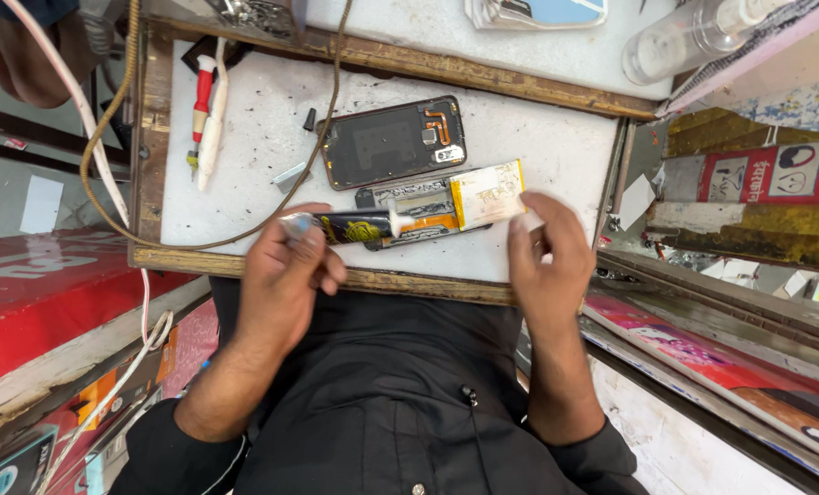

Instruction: The person removes a battery from a disassembled mobile phone, then uses a small brush to clean the interior. They place the battery back into the phone and continue cleaning around the internal components. The person also wipes the back cover of the phone with a cloth before setting it aside.

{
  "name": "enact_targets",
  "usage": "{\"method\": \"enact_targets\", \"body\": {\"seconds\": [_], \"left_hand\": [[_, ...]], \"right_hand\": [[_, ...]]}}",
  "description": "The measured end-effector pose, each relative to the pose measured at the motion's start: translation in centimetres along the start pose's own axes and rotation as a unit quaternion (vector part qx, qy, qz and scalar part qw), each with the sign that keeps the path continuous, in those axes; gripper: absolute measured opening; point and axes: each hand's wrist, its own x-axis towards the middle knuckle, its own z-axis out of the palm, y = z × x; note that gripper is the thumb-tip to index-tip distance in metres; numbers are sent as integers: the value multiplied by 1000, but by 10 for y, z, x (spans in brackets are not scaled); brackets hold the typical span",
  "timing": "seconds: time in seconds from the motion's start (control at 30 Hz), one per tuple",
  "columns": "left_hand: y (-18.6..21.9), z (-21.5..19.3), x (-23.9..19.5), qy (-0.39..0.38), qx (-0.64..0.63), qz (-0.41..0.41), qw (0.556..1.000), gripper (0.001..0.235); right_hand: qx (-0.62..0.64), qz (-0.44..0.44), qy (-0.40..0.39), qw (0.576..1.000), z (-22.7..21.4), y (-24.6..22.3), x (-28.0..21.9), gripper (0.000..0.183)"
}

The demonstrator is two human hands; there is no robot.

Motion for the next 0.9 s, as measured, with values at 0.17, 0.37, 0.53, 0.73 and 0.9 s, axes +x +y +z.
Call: {"method": "enact_targets", "body": {"seconds": [0.17, 0.37, 0.53, 0.73, 0.9], "left_hand": [[-31, 39, -22, -130, -199, -198, 951, 37], [-14, 41, -12, -176, -3, -136, 975, 42], [45, 8, 37, 25, 463, 152, 873, 23], [67, 11, 98, 19, 658, 342, 670, 22], [69, 19, 104, 6, 714, 335, 615, 23]], "right_hand": [[270, -87, -267, 921, 16, -13, -27, 54], [439, -66, -245, 862, 36, 4, -28, 49], [394, -50, -208, 894, 37, 27, -27, 50], [240, -79, -260, 932, 40, 25, -24, 48], [225, -85, -265, 934, 37, 19, -23, 46]]}}
